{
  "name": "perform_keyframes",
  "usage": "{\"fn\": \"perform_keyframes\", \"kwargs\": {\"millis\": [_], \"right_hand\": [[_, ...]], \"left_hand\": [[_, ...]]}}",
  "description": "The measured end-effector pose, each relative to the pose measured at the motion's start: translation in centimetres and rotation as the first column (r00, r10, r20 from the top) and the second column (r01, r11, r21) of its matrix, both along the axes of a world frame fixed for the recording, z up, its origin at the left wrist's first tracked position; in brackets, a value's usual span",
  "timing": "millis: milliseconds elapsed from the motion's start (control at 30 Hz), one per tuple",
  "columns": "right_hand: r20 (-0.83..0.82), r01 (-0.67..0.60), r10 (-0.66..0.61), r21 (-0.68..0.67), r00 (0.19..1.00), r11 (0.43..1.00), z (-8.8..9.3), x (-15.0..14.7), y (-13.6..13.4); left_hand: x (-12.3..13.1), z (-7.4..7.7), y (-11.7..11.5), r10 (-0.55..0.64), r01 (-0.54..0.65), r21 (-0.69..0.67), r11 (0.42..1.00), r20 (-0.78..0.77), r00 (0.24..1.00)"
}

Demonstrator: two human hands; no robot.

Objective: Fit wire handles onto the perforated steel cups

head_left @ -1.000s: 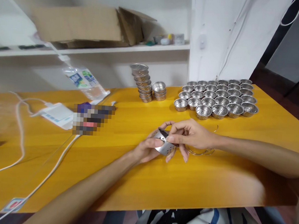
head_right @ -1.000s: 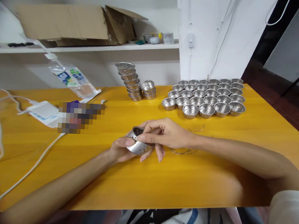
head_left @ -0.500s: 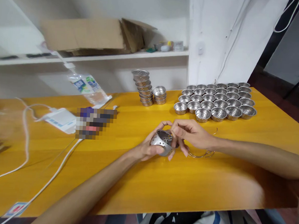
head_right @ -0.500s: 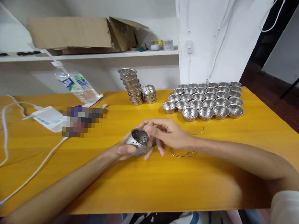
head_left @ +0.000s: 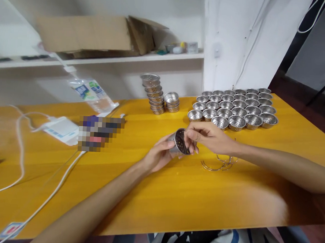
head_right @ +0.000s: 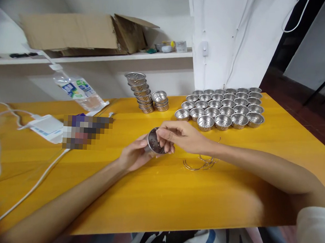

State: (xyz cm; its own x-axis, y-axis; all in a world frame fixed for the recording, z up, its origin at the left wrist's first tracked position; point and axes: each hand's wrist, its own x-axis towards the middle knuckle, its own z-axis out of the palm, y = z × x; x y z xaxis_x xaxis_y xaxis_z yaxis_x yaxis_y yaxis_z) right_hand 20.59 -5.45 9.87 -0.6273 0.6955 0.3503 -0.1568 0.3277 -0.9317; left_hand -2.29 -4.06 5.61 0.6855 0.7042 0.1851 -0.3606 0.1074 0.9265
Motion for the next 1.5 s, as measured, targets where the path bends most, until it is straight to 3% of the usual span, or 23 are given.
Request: {"fn": "perform_keyframes", "kwargs": {"millis": [300, 400, 500, 567, 667, 800, 867, 933, 1067, 1167, 1233, 1333, 1500], "right_hand": [[0.011, 0.065, -0.067, 0.111, 0.998, 0.992, 0.2, 0.4, 0.3], [0.092, 0.033, -0.067, 0.327, 0.993, 0.944, -0.1, 0.5, 0.4], [0.227, -0.021, -0.156, 0.626, 0.961, 0.780, -0.6, 0.5, 0.2], [0.259, -0.018, -0.265, 0.745, 0.929, 0.666, -1.1, 0.5, 0.0], [0.246, -0.010, -0.421, 0.872, 0.873, 0.489, -2.0, 0.3, -0.6], [0.105, -0.001, -0.564, 0.983, 0.819, 0.182, -2.8, -0.1, -1.6], [0.019, 0.042, -0.564, 0.994, 0.826, 0.096, -2.9, -0.3, -1.9], [-0.061, 0.149, -0.527, 0.981, 0.847, 0.127, -2.8, -0.4, -2.0], [-0.183, 0.364, -0.437, 0.852, 0.881, 0.377, -2.6, -0.5, -1.8], [-0.250, 0.431, -0.402, 0.774, 0.881, 0.463, -2.8, -0.4, -1.5], [-0.253, 0.417, -0.381, 0.791, 0.889, 0.447, -2.9, -0.4, -1.4], [-0.191, 0.334, -0.379, 0.872, 0.905, 0.359, -3.0, -0.2, -1.0], [-0.122, 0.167, -0.432, 0.984, 0.893, 0.067, -3.3, 0.4, 0.0]], "left_hand": [[0.8, 0.0, -0.3, 0.096, -0.096, -0.002, 0.995, 0.020, 0.995], [0.9, -0.1, -0.4, 0.163, -0.163, 0.024, 0.986, 0.003, 0.987], [1.0, -0.2, -0.7, 0.215, -0.214, 0.031, 0.976, -0.010, 0.977], [1.0, -0.3, -0.9, 0.237, -0.236, 0.026, 0.971, -0.024, 0.971], [0.8, -0.3, -1.1, 0.276, -0.275, 0.024, 0.961, -0.046, 0.960], [0.5, -0.1, -1.4, 0.278, -0.276, 0.043, 0.960, -0.030, 0.960], [0.3, 0.1, -1.5, 0.247, -0.247, 0.052, 0.968, -0.009, 0.969], [0.2, 0.4, -1.6, 0.203, -0.204, 0.057, 0.977, 0.010, 0.979], [0.4, 0.8, -1.7, 0.160, -0.161, 0.067, 0.985, 0.017, 0.987], [0.5, 0.6, -1.7, 0.204, -0.206, 0.077, 0.976, 0.029, 0.979], [0.5, 0.5, -1.6, 0.266, -0.268, 0.092, 0.959, 0.038, 0.963], [0.5, 0.4, -1.4, 0.309, -0.311, 0.099, 0.945, 0.033, 0.950], [0.4, 0.5, -1.5, 0.269, -0.272, 0.091, 0.958, 0.036, 0.962]]}}
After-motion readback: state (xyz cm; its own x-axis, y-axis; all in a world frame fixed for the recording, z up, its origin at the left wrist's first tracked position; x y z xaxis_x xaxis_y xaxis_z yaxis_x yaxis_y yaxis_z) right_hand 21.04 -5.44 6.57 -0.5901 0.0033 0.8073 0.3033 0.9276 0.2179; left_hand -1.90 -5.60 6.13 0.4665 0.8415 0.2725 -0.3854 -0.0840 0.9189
